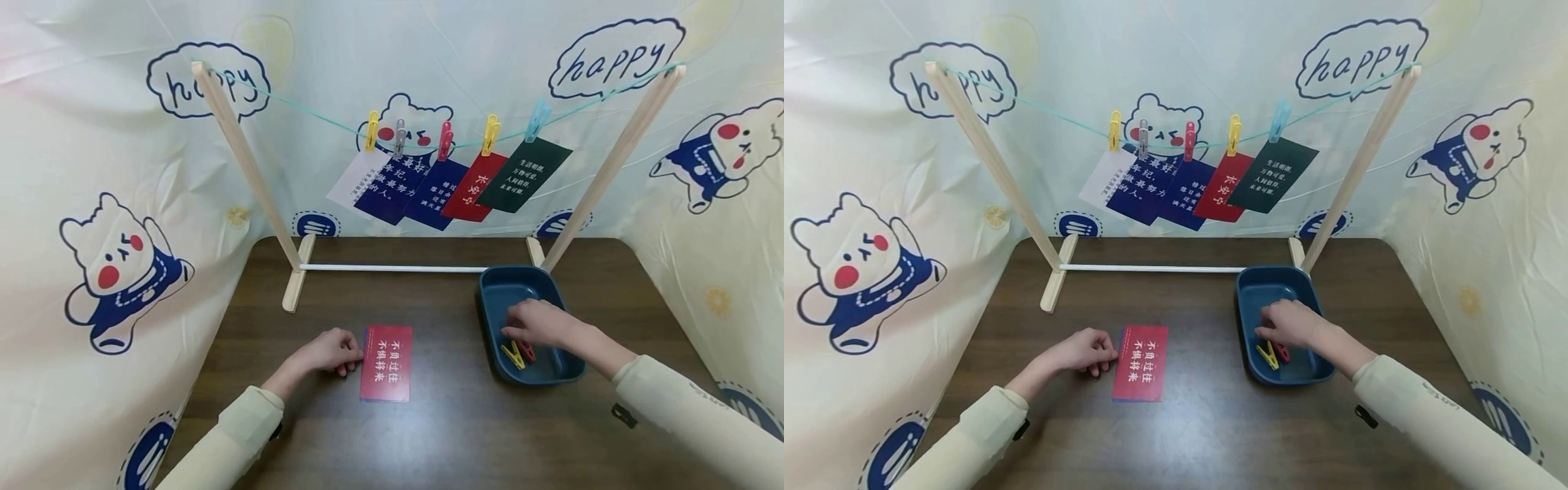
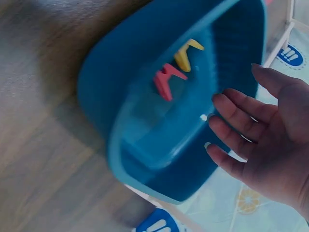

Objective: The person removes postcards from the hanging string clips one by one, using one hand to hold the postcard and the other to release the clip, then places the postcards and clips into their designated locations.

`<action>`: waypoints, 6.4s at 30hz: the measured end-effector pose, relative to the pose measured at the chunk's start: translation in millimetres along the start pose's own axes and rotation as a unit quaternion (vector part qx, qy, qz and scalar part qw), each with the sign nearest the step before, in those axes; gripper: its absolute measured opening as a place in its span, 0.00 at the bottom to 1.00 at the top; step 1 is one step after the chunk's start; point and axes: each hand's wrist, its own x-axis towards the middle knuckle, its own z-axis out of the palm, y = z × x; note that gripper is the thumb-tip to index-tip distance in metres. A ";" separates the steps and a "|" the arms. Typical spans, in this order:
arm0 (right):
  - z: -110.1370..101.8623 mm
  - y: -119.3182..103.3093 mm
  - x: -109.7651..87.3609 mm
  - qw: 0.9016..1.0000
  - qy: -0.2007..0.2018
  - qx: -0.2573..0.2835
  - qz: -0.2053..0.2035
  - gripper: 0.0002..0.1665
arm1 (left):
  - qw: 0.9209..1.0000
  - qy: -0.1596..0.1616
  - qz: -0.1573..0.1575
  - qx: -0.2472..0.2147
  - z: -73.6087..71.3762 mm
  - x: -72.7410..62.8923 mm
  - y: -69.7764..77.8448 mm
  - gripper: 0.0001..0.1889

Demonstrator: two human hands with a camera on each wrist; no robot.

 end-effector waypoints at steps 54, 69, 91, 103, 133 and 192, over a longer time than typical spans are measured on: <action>-255.1 -193.2 115.5 0.950 0.273 -0.071 -0.135 0.20 | 0.860 0.365 0.250 -0.255 -154.8 39.3 98.6 0.20; -263.7 -194.2 144.8 0.979 0.190 -0.052 -0.045 0.36 | 0.868 0.341 0.249 -0.262 -148.5 55.0 104.7 0.18; -263.0 -191.3 151.0 0.977 0.201 0.016 -0.070 0.24 | 0.856 0.360 0.259 -0.266 -149.4 50.1 110.3 0.15; -261.0 -192.1 151.7 0.971 0.218 0.051 -0.086 0.17 | 0.848 0.376 0.256 -0.271 -152.3 46.7 109.4 0.15; -257.9 -183.1 136.4 0.935 0.330 0.030 -0.125 0.16 | 0.821 0.408 0.273 -0.292 -153.1 27.4 107.0 0.12; -149.9 -96.9 45.1 0.903 0.383 0.001 -0.197 0.14 | 0.922 0.301 0.198 -0.139 -102.4 -24.8 81.9 0.13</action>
